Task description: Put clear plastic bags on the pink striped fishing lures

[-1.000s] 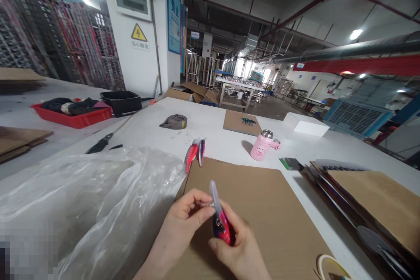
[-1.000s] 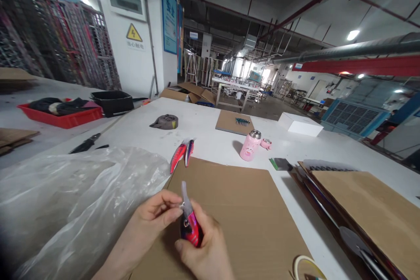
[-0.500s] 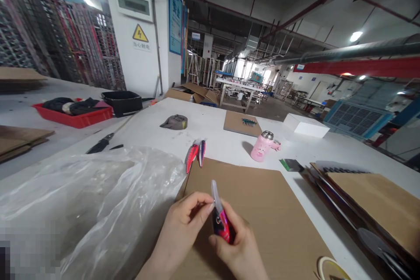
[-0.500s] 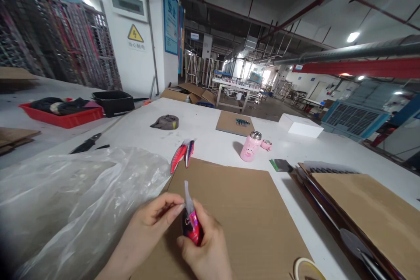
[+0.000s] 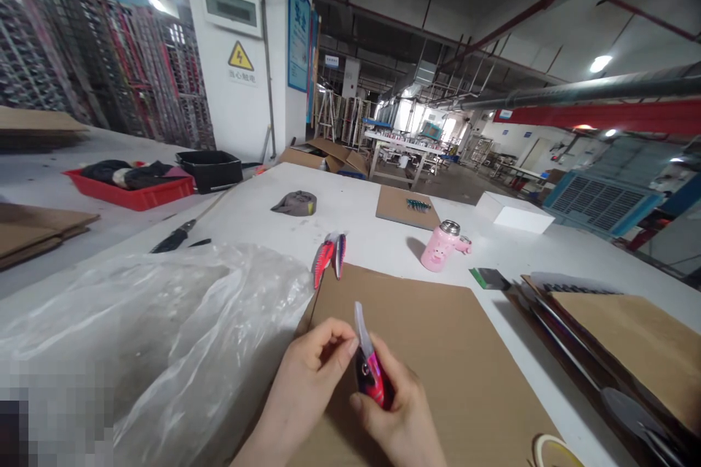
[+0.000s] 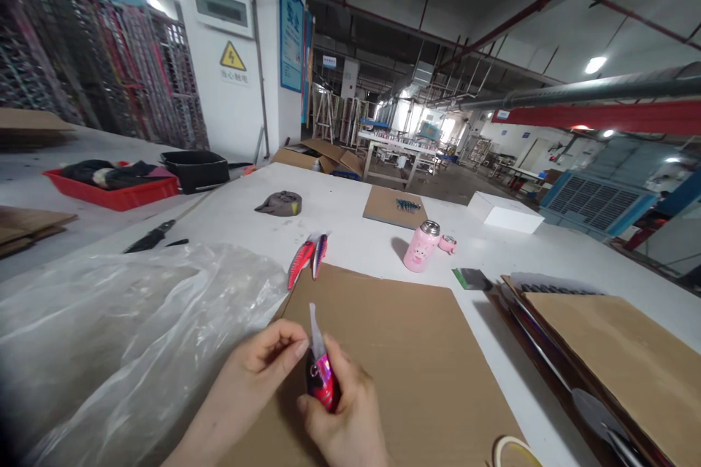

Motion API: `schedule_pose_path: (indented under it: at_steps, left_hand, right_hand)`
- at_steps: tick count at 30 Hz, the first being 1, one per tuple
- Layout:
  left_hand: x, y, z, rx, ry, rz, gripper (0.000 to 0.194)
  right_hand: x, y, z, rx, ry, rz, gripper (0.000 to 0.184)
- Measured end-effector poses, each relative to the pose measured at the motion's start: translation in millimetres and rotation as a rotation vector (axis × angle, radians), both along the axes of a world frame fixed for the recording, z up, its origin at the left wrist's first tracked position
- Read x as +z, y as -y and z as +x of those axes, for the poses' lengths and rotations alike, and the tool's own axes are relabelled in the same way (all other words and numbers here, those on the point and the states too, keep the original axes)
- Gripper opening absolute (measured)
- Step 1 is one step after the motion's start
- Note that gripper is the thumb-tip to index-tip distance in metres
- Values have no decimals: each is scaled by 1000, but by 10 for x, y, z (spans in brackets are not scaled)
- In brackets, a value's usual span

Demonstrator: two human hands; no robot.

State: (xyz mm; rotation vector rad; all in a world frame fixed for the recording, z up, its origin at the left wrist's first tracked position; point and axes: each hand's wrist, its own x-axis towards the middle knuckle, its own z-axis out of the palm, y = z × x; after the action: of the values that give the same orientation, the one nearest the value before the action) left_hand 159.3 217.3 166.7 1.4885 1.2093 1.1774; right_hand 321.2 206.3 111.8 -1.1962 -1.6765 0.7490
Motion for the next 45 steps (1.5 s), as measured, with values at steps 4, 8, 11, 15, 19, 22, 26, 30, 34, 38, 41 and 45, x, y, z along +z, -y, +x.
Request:
schedule_pose_path:
  at_steps: [4,8,11,15,19,22,26,30,34,38,41,45]
  left_hand:
    - [-5,-1,7,3,54,-32,19]
    - [-20,-19,-6,-29,65,-55,18]
    - [-36,-29,-23,-46,68,-62,16]
    - [-49,-38,-47,-83,89,-69,15]
    - [-35,-49,-65,-127,158,-92,10]
    - [-20,-45,-68,-153,192,-81,9]
    - [14,-19,-55,-171,189,-60,11]
    - [26,-7,-50,-165,216,-77,11]
    - [-40,-39,-56,-177,230,-80,11]
    - [-102,-69,-26,-109,204,-84,15]
    - [-86,-73,15,-44,106,-80,17]
    - [-57,-84,15,0,2,-40,24]
  right_hand:
    - [34,-5,7,45,-32,5,70]
    - [97,4,-7,114,-59,1,69]
    - [90,5,-5,114,-68,0,67]
    - [128,-5,34,144,-34,-14,67]
    - [266,1,58,199,10,-49,66]
    - [318,6,48,202,-7,-54,64]
    - [280,-2,38,182,-48,-69,63]
    - [241,-7,25,162,-55,-67,64]
    - [228,6,0,164,-61,-53,66]
    - [134,12,0,100,-102,-73,69]
    - [31,-2,10,28,-136,-84,69]
    - [54,-20,-6,14,-147,-98,69]
